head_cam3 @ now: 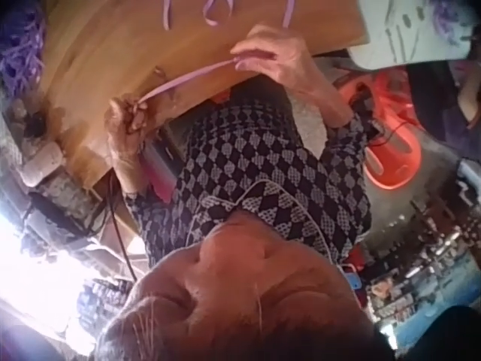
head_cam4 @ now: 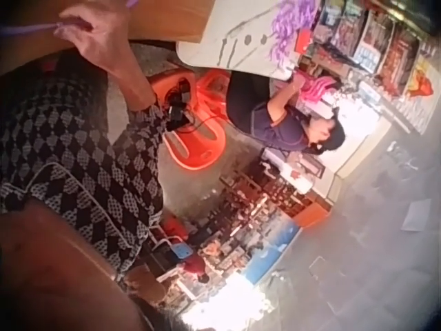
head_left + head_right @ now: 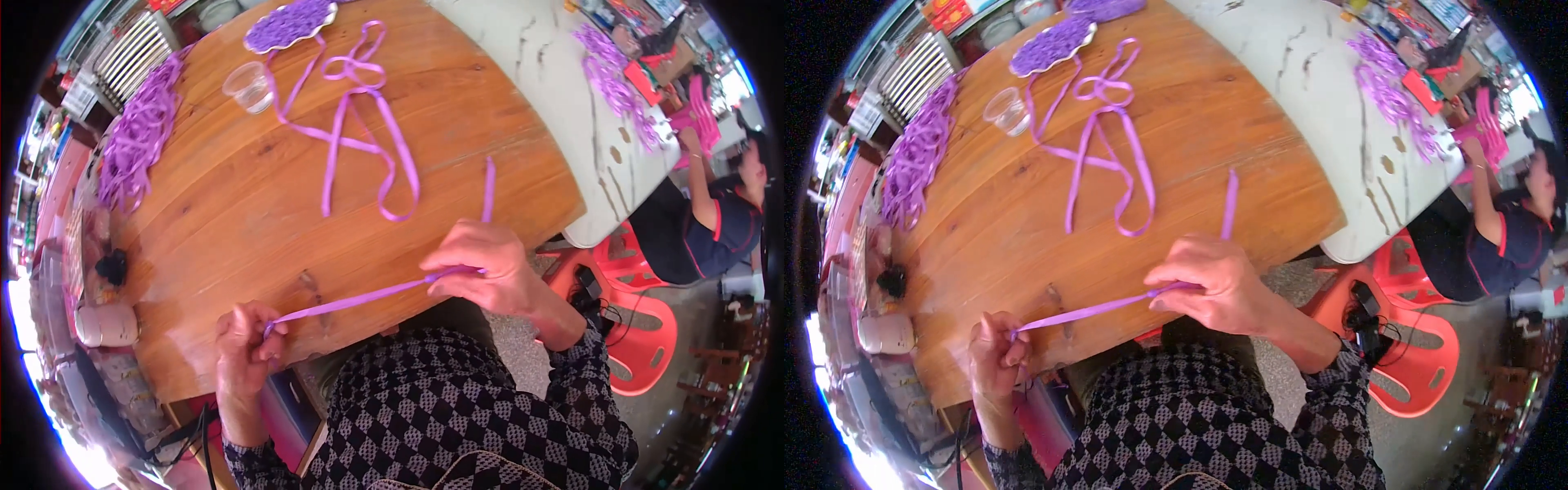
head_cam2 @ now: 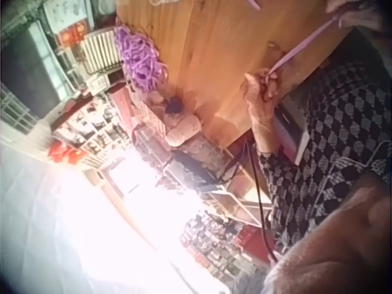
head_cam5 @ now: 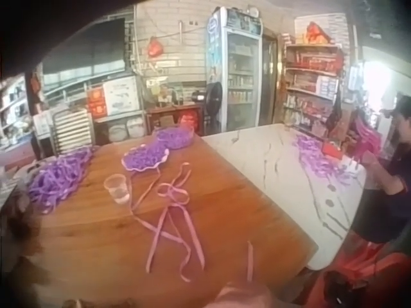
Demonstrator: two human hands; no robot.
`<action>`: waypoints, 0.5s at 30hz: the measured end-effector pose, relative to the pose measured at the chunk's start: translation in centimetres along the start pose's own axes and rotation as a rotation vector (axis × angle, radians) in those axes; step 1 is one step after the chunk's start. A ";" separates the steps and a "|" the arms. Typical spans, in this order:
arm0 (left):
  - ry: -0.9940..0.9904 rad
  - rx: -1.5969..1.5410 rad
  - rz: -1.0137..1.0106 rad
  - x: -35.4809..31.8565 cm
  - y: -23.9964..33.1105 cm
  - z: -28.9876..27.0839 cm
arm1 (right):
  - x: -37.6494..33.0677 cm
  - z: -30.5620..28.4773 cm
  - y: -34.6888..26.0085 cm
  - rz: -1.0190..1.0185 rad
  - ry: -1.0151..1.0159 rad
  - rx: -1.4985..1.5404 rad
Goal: Folding and assembling decorative purple ribbon items at a table.
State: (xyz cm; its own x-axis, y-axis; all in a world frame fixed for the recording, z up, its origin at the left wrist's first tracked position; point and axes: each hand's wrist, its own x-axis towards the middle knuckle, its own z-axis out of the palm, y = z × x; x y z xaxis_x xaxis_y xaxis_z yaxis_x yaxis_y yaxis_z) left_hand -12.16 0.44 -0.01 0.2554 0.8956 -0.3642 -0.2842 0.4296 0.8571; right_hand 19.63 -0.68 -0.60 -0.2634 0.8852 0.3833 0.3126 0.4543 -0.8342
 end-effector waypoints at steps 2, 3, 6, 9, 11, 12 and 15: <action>0.016 0.036 0.039 0.0 0.3 0.3 | -0.2 -0.6 -0.1 -0.028 0.013 -0.036; -0.013 0.157 -0.005 0.1 0.7 0.3 | -0.2 -0.7 -0.5 0.032 0.027 -0.034; 0.029 0.267 -0.016 -0.5 1.2 0.3 | -0.4 -2.4 -0.3 0.176 0.056 -0.019; 0.125 0.499 0.139 -0.8 2.9 -3.6 | -1.2 -6.2 0.8 0.376 0.189 0.111; 0.190 0.459 0.156 -1.1 3.8 -6.4 | -1.7 -8.8 1.5 0.419 0.233 -0.016; 0.193 0.458 0.156 -1.1 4.0 -7.4 | -2.0 -9.7 2.2 0.465 0.290 0.057; 0.296 0.543 0.233 -1.3 4.7 -10.9 | -3.7 -14.1 4.1 0.533 0.425 -0.067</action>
State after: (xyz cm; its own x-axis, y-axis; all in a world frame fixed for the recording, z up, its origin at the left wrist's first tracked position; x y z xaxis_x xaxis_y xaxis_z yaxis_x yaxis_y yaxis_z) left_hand -23.88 2.55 0.47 -0.0437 0.9853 -0.1652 0.2250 0.1709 0.9593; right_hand 34.73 -0.66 0.14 0.3189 0.9459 0.0606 0.3597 -0.0616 -0.9310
